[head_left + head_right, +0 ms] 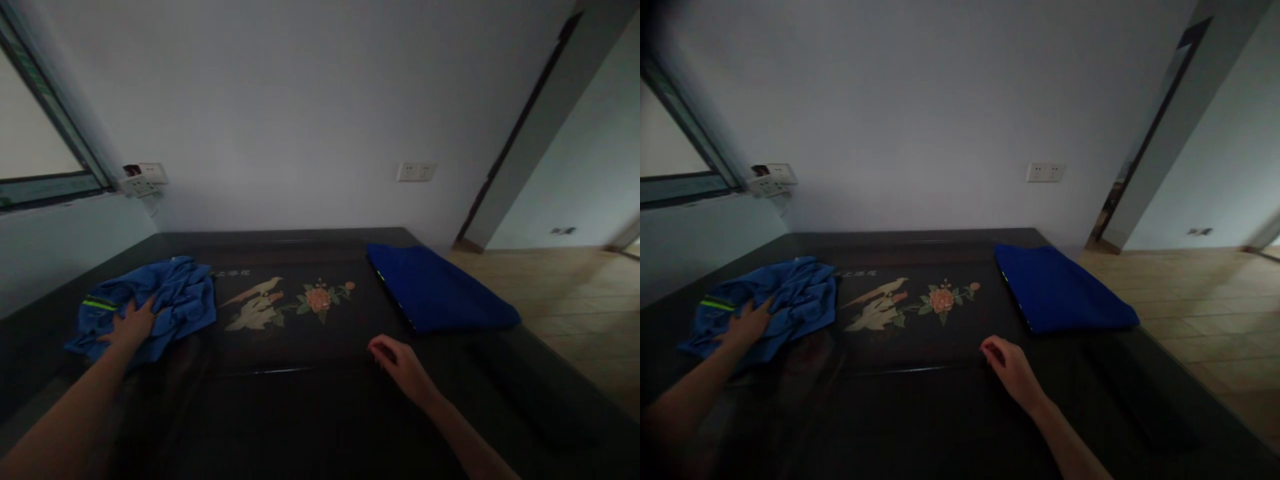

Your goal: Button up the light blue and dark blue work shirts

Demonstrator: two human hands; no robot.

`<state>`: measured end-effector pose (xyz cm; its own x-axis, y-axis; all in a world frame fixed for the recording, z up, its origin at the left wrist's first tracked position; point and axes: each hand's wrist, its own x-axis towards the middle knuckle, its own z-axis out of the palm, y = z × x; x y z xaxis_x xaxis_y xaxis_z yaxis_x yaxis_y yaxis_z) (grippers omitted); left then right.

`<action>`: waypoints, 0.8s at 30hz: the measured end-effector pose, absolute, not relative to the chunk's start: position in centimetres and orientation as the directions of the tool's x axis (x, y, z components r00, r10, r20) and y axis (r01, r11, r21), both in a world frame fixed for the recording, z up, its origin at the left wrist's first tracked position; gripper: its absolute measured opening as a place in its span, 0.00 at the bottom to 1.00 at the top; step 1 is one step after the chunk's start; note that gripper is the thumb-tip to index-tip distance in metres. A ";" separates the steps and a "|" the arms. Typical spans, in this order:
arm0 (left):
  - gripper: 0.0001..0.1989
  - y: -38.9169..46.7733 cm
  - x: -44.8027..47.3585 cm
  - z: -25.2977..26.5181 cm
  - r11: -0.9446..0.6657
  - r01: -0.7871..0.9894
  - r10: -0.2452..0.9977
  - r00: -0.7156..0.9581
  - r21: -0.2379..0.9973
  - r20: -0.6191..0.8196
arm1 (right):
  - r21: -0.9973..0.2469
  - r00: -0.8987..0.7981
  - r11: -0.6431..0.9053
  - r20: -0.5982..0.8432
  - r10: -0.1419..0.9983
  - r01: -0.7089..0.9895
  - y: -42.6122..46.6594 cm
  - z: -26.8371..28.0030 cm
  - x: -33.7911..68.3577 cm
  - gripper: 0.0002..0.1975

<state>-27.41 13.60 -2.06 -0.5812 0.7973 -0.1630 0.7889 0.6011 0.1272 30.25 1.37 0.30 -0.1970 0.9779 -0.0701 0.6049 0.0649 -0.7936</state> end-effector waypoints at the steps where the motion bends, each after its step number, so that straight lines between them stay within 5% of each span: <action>1: 0.38 13.5 -27.2 -1.9 0.601 0.789 0.798 -0.584 0.130 -0.149 | -0.800 -0.180 0.063 -0.056 0.982 0.597 1.4 0.3 30.3 0.10; 4: 0.35 13.3 -25.6 -1.0 0.586 0.798 0.810 -0.582 0.136 -0.072 | -0.820 -0.121 0.059 -0.013 0.993 0.569 1.9 0.0 30.7 0.11; 7: 0.30 12.7 -21.8 0.3 0.505 0.844 0.831 -0.532 0.180 0.164 | -0.811 -0.056 0.052 0.024 0.998 0.583 2.6 -0.5 31.3 0.11; 11: 0.22 11.0 -14.9 0.7 0.172 0.979 0.888 -0.202 0.110 0.412 | -0.773 -0.015 0.072 0.080 0.997 0.630 3.4 -1.4 32.0 0.11; 16: 0.20 9.5 -12.4 -1.8 -0.088 0.988 0.955 0.120 -0.128 0.271 | -0.698 0.011 0.137 0.203 0.979 0.703 3.8 -2.3 34.2 0.12; 20: 0.17 9.8 -15.3 -3.8 0.037 0.990 0.979 -0.008 -0.138 0.205 | -0.499 0.003 0.167 0.322 0.947 0.851 5.9 -2.8 38.2 0.13; 24: 0.20 10.0 -17.1 -4.1 0.090 0.992 0.991 -0.082 -0.083 0.105 | -0.304 -0.039 0.114 0.241 0.970 0.946 10.1 -3.7 41.0 0.22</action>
